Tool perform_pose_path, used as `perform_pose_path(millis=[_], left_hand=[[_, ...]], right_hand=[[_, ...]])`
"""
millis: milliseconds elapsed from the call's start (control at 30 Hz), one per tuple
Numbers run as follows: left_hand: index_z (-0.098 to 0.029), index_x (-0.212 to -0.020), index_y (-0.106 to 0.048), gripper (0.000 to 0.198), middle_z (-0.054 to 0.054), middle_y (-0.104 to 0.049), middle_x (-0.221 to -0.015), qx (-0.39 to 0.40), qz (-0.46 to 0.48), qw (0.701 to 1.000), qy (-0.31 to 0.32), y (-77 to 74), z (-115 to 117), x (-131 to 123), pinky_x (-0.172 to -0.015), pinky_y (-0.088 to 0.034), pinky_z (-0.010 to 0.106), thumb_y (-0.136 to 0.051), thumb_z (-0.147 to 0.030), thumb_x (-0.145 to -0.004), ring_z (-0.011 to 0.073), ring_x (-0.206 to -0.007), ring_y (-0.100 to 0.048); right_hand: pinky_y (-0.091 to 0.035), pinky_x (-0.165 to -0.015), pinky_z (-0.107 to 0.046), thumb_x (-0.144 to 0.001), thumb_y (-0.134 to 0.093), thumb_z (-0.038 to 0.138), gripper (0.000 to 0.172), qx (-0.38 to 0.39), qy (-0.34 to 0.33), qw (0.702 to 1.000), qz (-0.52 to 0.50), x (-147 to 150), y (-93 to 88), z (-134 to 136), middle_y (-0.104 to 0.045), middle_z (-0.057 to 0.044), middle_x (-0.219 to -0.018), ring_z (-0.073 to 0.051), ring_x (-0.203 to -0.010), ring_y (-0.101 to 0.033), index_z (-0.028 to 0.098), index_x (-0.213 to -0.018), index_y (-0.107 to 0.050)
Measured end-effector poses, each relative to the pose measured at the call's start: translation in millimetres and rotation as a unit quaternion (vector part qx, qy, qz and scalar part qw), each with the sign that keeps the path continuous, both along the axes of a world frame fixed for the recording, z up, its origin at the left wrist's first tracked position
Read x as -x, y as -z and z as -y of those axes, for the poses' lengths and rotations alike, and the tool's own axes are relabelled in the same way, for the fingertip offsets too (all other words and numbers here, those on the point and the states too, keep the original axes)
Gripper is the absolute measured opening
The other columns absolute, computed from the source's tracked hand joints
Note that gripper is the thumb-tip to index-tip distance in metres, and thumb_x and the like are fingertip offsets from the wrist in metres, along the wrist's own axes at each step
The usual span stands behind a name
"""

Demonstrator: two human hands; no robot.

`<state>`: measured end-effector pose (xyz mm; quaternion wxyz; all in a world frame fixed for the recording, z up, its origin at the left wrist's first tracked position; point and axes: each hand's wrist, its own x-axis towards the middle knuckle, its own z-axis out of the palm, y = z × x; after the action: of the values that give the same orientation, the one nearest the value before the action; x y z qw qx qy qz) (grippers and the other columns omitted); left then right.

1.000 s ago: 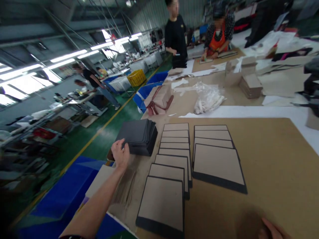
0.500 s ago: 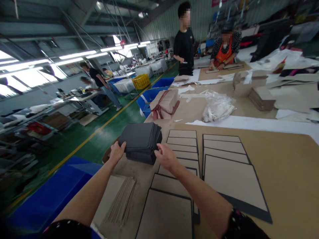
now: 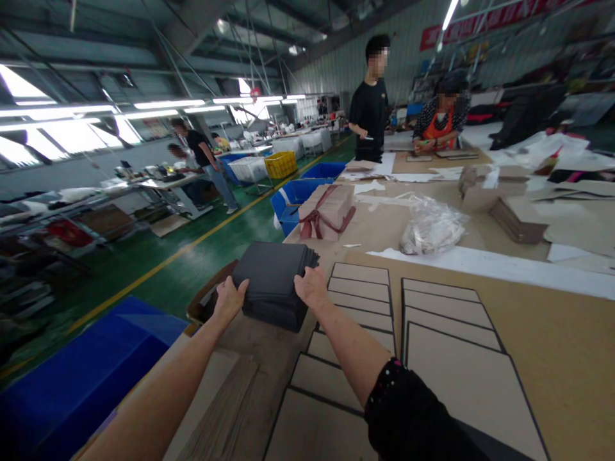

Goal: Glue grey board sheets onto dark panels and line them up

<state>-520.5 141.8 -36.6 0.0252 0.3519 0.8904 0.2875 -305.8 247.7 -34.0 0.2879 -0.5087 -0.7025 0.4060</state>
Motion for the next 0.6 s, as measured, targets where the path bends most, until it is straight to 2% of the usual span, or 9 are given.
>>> perform_pose_path(millis=[133, 267, 367, 467, 533, 567, 600], left_hand=[[-0.002, -0.139, -0.037, 0.067, 0.031, -0.043, -0.138, -0.015, 0.003, 1.000, -0.002, -0.9, 1.9, -1.9, -0.105, -0.043, 0.054, -0.050, -0.043, -0.088, 0.0392, -0.136, -0.042], [-0.003, -0.142, -0.036, 0.068, 0.029, -0.042, -0.141, -0.020, 0.007, 1.000, -0.005, -2.3, 4.2, -6.6, -0.108, -0.042, 0.051, -0.052, -0.040, -0.088, 0.0368, -0.138, -0.039], [-0.003, -0.143, -0.037, 0.069, 0.031, -0.041, -0.143, -0.013, 0.010, 0.999, -0.028, -7.3, 2.9, -8.0, -0.107, -0.040, 0.058, -0.052, -0.042, -0.088, 0.0414, -0.139, -0.037], [-0.008, -0.143, -0.041, 0.069, 0.028, -0.042, -0.146, -0.010, 0.002, 0.998, -0.063, -24.9, 5.7, -10.5, -0.104, -0.038, 0.069, -0.053, -0.048, -0.088, 0.0468, -0.138, -0.036], [-0.011, -0.139, -0.046, 0.067, 0.023, -0.048, -0.144, -0.035, -0.025, 0.996, -0.083, -42.5, 16.9, -21.8, -0.106, -0.038, 0.067, -0.054, -0.051, -0.087, 0.0444, -0.137, -0.038], [-0.012, -0.137, -0.049, 0.065, 0.019, -0.052, -0.142, -0.060, -0.041, 0.993, -0.090, -51.0, 26.2, -32.8, -0.108, -0.038, 0.064, -0.055, -0.052, -0.086, 0.0412, -0.136, -0.041], [-0.012, -0.136, -0.051, 0.063, 0.015, -0.056, -0.141, -0.081, -0.053, 0.993, -0.070, -58.2, 37.6, -47.8, -0.110, -0.040, 0.058, -0.055, -0.052, -0.087, 0.0365, -0.134, -0.046]], right_hand=[[-0.039, -0.099, -0.046, -0.073, -0.065, 0.033, 0.034, 0.036, 0.052, 0.998, -0.015, 4.9, -13.9, 0.7, -0.064, -0.015, -0.112, -0.033, -0.113, -0.054, 0.015, -0.102, -0.066], [-0.046, -0.087, -0.042, -0.073, -0.067, 0.046, 0.037, 0.076, 0.059, 0.992, -0.081, 17.2, -28.7, -4.6, -0.067, -0.011, -0.100, -0.030, -0.098, -0.062, 0.017, -0.095, -0.064], [-0.048, -0.086, -0.040, -0.063, -0.076, 0.042, 0.049, 0.107, 0.051, 0.982, -0.144, 33.6, -36.6, -3.1, -0.068, -0.008, -0.103, -0.028, -0.101, -0.063, 0.020, -0.104, -0.061], [-0.049, -0.088, -0.038, -0.059, -0.077, 0.028, 0.057, 0.140, 0.050, 0.969, -0.195, 38.4, -44.2, 11.7, -0.069, -0.007, -0.109, -0.026, -0.104, -0.063, 0.020, -0.113, -0.059], [-0.053, -0.084, -0.038, -0.060, -0.077, 0.028, 0.057, 0.177, 0.026, 0.942, -0.283, 20.0, -48.1, 28.8, -0.071, -0.005, -0.105, -0.023, -0.095, -0.066, 0.021, -0.113, -0.059], [-0.054, -0.082, -0.038, -0.060, -0.079, 0.030, 0.058, 0.198, 0.001, 0.917, -0.346, 1.7, -48.6, 38.4, -0.072, -0.003, -0.103, -0.022, -0.091, -0.067, 0.022, -0.113, -0.059], [-0.056, -0.082, -0.039, -0.058, -0.081, 0.033, 0.060, 0.216, -0.031, 0.886, -0.410, -23.0, -47.5, 48.2, -0.072, -0.001, -0.101, -0.021, -0.088, -0.067, 0.023, -0.113, -0.059]])
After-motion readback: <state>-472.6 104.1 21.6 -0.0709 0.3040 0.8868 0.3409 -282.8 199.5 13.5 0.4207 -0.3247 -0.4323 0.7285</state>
